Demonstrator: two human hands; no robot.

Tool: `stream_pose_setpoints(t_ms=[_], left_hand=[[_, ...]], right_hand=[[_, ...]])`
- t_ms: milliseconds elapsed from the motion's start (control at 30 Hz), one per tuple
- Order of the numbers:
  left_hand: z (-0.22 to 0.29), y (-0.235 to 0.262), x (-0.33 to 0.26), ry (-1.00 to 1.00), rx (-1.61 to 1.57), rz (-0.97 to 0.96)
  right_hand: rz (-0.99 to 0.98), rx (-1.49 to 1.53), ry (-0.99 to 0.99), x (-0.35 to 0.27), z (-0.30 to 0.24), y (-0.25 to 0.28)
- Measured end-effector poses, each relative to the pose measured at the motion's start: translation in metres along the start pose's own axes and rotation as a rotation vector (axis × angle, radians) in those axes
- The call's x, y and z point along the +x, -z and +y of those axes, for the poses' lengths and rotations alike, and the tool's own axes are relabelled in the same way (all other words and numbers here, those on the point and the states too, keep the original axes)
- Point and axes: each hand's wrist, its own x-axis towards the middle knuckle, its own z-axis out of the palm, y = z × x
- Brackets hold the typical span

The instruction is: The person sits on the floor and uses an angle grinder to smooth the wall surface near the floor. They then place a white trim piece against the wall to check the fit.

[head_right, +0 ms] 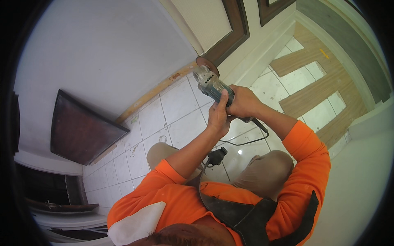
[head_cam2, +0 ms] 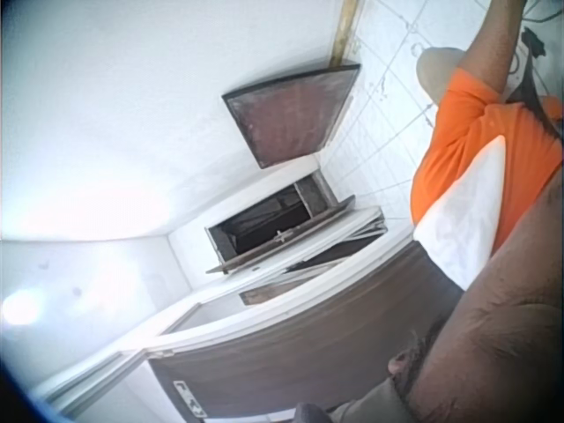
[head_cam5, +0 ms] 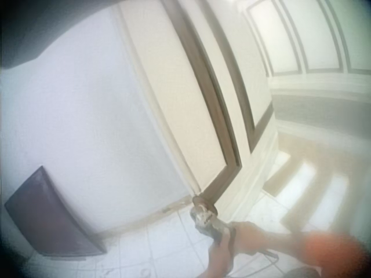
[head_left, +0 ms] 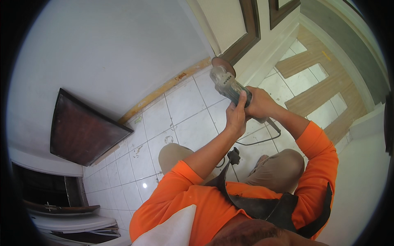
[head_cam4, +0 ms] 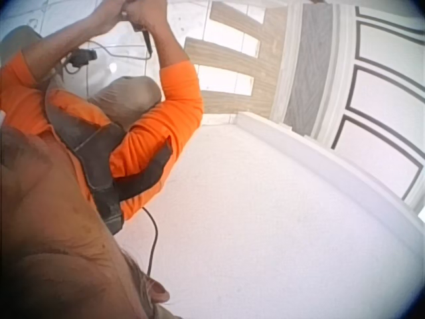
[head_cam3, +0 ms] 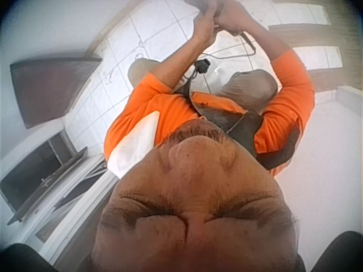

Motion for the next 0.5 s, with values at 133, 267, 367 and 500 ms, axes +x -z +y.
stream_pose_setpoints(t_ms=[133, 267, 367, 500], left_hand=[[-0.008, 0.004, 0.0, 0.039, 0.003, 0.022], [-0.012, 0.006, 0.002, 0.023, -0.008, -0.002], [-0.005, 0.002, 0.003, -0.009, -0.022, -0.021], [-0.004, 0.004, 0.004, -0.02, -0.013, -0.014]], right_hand=[[-0.033, -0.008, -0.001, -0.002, 0.006, -0.003], [-0.009, -0.018, -0.009, -0.001, 0.009, -0.006], [-0.003, -0.032, -0.034, -0.001, -0.002, 0.001], [0.0, -0.039, -0.051, -0.002, -0.011, 0.005]])
